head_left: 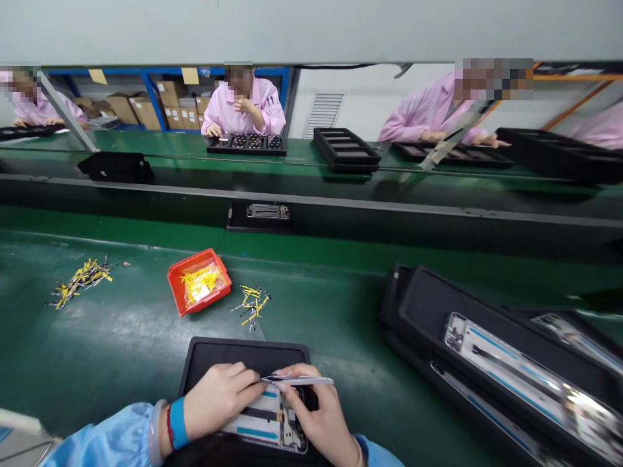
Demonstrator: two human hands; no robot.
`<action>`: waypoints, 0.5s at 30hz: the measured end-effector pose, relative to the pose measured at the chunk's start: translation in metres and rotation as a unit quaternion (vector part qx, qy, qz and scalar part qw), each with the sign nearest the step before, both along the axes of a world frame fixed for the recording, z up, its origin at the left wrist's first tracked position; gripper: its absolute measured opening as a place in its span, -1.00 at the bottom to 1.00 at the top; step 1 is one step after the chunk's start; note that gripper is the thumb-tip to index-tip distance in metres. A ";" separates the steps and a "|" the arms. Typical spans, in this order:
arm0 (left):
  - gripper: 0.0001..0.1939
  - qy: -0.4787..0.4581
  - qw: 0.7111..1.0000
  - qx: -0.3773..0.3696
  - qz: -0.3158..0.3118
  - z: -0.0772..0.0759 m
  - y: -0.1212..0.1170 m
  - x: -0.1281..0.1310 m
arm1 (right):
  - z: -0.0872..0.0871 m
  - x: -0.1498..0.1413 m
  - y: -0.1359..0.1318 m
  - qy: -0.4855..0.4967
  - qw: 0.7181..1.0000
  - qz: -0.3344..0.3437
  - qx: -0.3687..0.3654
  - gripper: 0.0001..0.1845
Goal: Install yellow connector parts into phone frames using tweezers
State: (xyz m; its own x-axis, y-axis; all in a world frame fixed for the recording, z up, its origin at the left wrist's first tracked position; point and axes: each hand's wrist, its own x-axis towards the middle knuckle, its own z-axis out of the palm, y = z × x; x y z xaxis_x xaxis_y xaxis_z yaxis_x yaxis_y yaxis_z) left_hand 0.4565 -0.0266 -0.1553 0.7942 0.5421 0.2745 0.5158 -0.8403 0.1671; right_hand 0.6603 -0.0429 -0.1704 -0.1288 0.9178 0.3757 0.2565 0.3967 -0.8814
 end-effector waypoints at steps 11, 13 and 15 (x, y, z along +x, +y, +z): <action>-0.96 0.015 0.999 -0.028 0.019 -0.003 0.001 0.002 | -0.011 0.000 -0.004 -0.012 0.999 -0.046 0.013 -0.88; -0.95 0.013 0.999 -0.030 0.019 -0.004 0.001 0.002 | -0.010 0.000 -0.005 -0.013 0.999 -0.045 0.018 -0.89; -0.92 0.003 0.999 -0.028 0.019 -0.004 0.001 0.002 | -0.008 0.000 -0.004 -0.012 0.999 -0.046 0.020 -0.89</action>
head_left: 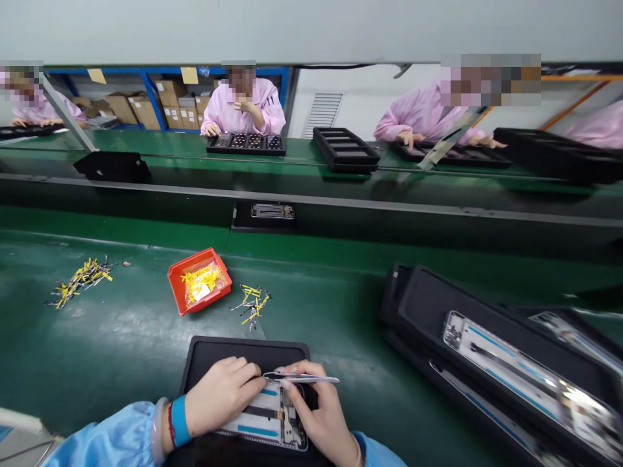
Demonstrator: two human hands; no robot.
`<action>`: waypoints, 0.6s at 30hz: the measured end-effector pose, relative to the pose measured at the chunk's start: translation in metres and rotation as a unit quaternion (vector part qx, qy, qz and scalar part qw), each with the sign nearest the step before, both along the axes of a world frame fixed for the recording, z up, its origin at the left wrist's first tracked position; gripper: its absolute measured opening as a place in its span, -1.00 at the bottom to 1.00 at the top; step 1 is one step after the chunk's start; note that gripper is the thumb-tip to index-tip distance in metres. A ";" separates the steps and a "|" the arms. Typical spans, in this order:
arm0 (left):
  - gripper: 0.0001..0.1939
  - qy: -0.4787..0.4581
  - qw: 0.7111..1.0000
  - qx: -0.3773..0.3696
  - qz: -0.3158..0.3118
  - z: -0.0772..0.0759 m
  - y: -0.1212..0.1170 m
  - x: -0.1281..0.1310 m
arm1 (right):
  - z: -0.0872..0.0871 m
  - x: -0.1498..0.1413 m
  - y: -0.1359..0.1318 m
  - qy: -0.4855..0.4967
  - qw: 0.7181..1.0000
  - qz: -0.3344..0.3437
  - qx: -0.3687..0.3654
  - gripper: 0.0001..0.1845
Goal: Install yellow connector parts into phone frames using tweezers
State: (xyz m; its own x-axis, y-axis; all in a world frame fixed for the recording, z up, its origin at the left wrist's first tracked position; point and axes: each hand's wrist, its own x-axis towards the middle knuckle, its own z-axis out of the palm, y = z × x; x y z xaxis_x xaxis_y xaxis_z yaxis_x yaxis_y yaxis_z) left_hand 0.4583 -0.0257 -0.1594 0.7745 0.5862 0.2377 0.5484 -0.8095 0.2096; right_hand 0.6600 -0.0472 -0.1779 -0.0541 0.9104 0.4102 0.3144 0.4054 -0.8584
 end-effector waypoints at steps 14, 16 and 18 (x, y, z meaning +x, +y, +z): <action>-0.76 -0.061 0.998 -0.010 0.008 0.001 0.001 -0.001 | 0.005 0.000 0.004 -0.011 0.997 0.073 0.008 -0.88; -0.81 -0.080 0.995 -0.048 0.028 0.000 0.001 -0.002 | 0.003 0.001 0.002 0.008 0.999 0.052 0.015 -0.93; -0.87 -0.099 0.988 -0.103 0.056 -0.001 0.003 -0.002 | 0.002 0.000 0.001 0.044 0.999 0.018 0.025 -0.95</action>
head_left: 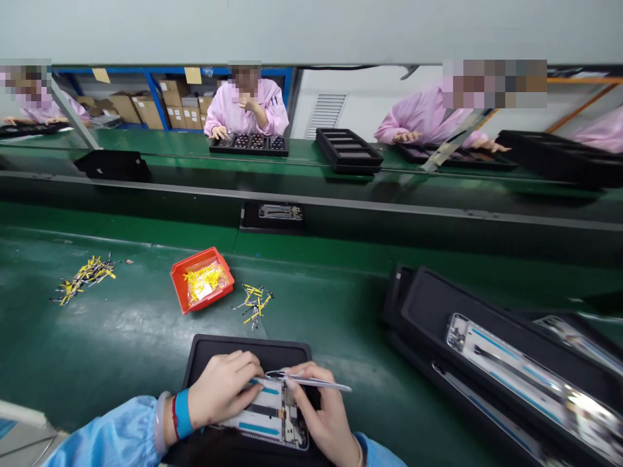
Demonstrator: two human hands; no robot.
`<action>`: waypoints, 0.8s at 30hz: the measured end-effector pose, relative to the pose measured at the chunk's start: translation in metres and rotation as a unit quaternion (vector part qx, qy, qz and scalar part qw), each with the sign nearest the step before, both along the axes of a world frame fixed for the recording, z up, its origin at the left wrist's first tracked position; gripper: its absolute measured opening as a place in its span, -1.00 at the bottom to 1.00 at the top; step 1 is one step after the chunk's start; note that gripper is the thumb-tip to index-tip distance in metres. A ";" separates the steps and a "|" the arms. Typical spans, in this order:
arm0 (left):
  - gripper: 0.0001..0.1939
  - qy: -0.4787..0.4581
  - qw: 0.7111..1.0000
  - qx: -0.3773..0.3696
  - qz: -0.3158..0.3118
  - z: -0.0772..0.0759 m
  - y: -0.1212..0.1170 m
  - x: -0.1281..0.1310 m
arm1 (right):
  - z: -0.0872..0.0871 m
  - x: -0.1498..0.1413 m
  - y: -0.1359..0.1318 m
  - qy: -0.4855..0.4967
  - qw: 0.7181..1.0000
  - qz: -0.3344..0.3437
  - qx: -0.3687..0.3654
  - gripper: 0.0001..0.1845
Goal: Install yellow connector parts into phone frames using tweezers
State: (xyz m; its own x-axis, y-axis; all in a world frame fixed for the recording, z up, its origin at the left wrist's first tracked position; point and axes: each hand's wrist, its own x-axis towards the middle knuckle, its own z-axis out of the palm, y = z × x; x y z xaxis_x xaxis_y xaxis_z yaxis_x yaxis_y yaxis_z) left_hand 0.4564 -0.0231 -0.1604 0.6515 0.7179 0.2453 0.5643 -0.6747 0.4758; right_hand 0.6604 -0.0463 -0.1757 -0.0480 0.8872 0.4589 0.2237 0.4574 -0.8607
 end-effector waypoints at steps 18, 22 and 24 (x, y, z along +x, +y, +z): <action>-0.90 -0.058 0.978 -0.192 0.062 0.001 0.009 0.005 | -0.001 -0.003 -0.002 0.017 0.998 0.029 0.046 -0.87; -0.91 -0.050 0.983 -0.171 0.053 0.002 0.008 0.005 | 0.002 -0.003 0.001 -0.028 0.998 0.032 0.040 -0.89; -0.91 -0.040 0.985 -0.160 0.049 0.003 0.008 0.005 | 0.003 -0.003 0.000 -0.038 0.998 0.029 0.042 -0.90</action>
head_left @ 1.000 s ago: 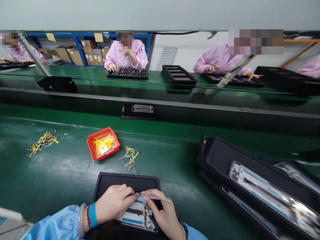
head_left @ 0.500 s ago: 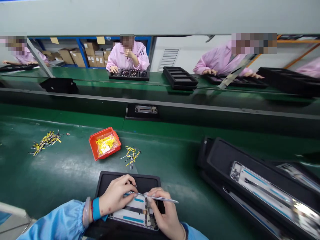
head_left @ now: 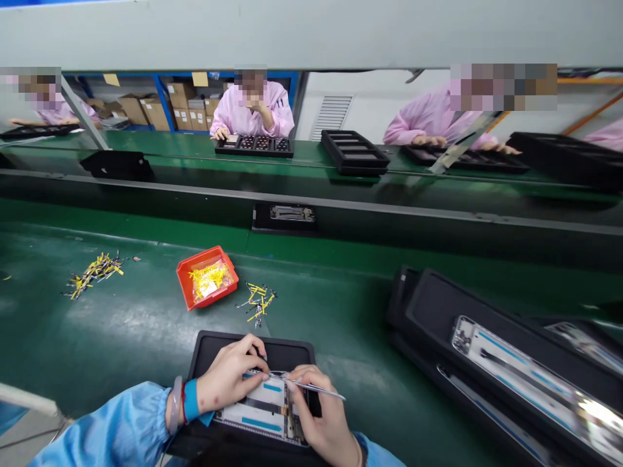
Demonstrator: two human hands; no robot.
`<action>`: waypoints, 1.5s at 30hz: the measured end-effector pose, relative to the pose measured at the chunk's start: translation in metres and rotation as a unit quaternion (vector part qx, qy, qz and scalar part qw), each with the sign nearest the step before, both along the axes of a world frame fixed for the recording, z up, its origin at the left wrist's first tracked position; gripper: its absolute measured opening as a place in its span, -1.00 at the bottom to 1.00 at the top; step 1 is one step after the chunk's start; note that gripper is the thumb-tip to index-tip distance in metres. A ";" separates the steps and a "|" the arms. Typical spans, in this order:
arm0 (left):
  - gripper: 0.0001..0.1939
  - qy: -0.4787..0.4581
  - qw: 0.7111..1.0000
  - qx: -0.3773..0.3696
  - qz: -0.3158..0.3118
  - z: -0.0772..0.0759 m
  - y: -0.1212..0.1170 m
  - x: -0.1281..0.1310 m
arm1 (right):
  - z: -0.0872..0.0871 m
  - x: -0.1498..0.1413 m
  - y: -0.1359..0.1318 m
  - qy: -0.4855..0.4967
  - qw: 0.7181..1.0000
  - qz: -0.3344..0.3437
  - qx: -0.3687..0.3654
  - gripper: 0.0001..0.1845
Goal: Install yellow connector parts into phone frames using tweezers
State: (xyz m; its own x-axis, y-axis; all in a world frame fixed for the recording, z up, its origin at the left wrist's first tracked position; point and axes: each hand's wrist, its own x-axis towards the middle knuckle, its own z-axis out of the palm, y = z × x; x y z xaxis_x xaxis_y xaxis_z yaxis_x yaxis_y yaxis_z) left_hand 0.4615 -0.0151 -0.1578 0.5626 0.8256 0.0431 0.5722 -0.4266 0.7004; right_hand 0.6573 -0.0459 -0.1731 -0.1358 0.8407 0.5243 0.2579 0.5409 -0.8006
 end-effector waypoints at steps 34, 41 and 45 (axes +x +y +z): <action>-0.84 0.037 0.996 0.074 -0.044 -0.004 -0.005 0.000 | 0.003 0.003 0.001 -0.018 0.999 -0.023 0.024 -0.83; -0.77 0.047 0.989 0.140 -0.017 -0.004 -0.018 0.001 | -0.003 0.023 -0.007 0.112 0.971 -0.212 -0.011 -0.90; -0.75 0.064 0.980 0.188 -0.007 -0.013 -0.023 0.004 | -0.019 0.050 -0.019 0.006 0.966 -0.252 -0.065 -0.89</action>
